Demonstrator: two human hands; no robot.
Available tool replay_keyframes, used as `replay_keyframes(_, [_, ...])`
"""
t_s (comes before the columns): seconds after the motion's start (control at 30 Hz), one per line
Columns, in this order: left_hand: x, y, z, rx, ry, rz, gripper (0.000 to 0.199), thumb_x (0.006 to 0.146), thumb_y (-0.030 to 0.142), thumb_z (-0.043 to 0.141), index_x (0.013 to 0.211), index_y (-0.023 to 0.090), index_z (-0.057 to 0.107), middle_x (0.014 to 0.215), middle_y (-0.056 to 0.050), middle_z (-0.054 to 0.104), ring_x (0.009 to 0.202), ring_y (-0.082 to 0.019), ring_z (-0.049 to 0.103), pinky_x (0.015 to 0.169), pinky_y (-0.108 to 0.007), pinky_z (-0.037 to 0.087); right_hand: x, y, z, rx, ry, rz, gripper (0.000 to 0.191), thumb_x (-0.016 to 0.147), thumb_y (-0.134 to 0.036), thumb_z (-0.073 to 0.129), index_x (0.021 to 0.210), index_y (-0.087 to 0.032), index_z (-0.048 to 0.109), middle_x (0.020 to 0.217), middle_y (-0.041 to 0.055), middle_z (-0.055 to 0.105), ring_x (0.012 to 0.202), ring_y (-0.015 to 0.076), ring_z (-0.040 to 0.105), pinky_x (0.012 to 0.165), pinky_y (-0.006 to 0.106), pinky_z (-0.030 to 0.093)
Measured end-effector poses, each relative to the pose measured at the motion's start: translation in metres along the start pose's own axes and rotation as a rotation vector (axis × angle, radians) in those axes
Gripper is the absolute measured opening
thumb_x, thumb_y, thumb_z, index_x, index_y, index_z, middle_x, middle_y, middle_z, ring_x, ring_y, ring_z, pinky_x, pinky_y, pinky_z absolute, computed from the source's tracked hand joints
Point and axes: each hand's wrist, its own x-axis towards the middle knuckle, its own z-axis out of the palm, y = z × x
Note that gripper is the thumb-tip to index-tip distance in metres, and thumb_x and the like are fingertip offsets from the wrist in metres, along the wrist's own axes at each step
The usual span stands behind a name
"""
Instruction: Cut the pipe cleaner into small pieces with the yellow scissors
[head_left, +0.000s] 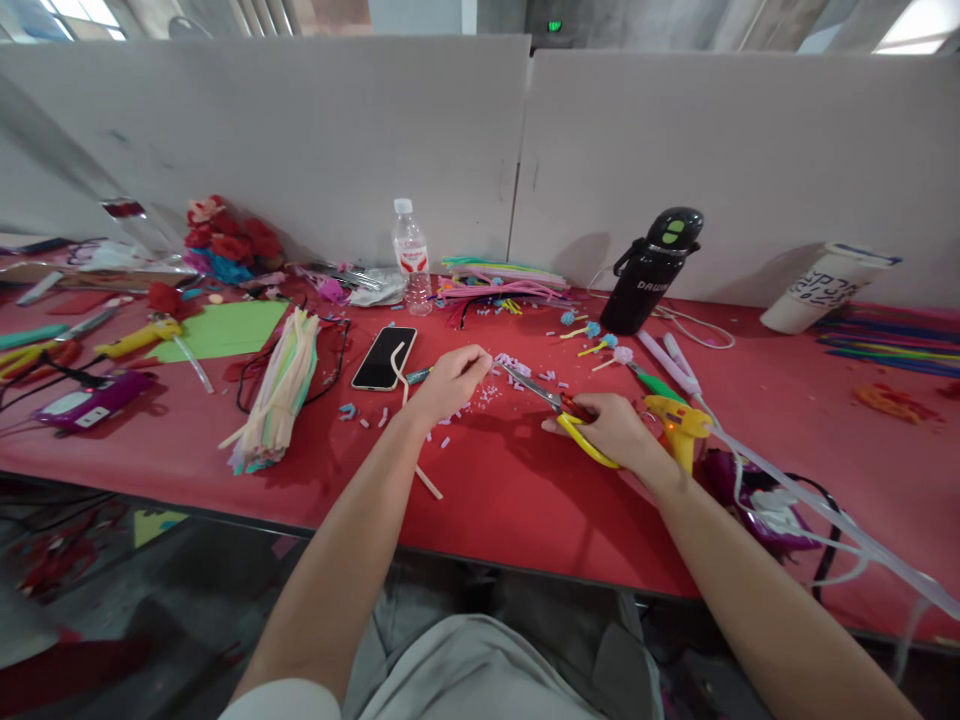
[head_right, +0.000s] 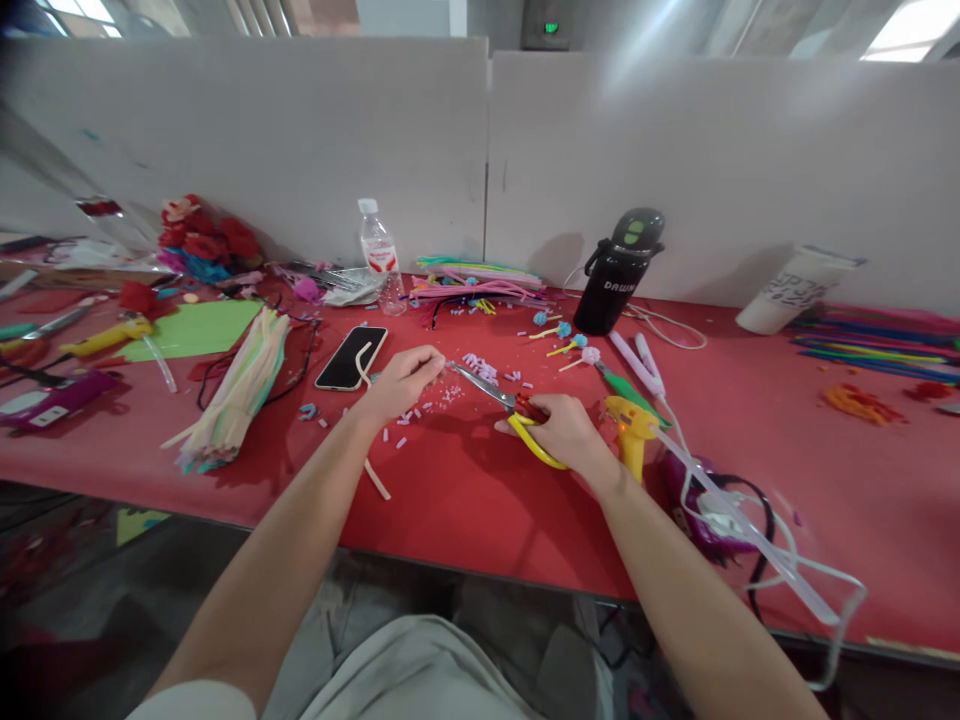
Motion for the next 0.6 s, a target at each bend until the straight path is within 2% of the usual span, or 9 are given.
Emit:
replay_keyframes(0.23, [0.0002, -0.0035, -0.0004, 0.000, 0.012, 0.022, 0.028, 0.089, 0.038, 0.041, 0.075, 0.015, 0.049, 0.066, 0.001, 0.046, 0.061, -0.010, 0.041, 0.059, -0.024, 0.031, -0.0004, -0.0008, -0.0015, 0.008, 0.027, -0.015, 0.057, 0.065, -0.067, 0.062, 0.056, -0.017, 0.036, 0.057, -0.0042, 0.027, 0.054, 0.0071, 0.024, 0.044, 0.020, 0.019])
replay_keyframes(0.6, [0.0000, -0.0021, -0.0001, 0.015, 0.017, -0.002, 0.029, 0.088, 0.039, 0.042, 0.073, 0.015, 0.050, 0.065, 0.001, 0.046, 0.061, -0.010, 0.040, 0.058, -0.024, 0.032, -0.0015, -0.0009, -0.0022, 0.021, -0.006, -0.003, 0.057, 0.064, -0.066, 0.063, 0.056, -0.017, 0.035, 0.057, -0.0044, 0.026, 0.054, 0.0077, 0.025, 0.044, 0.021, 0.019])
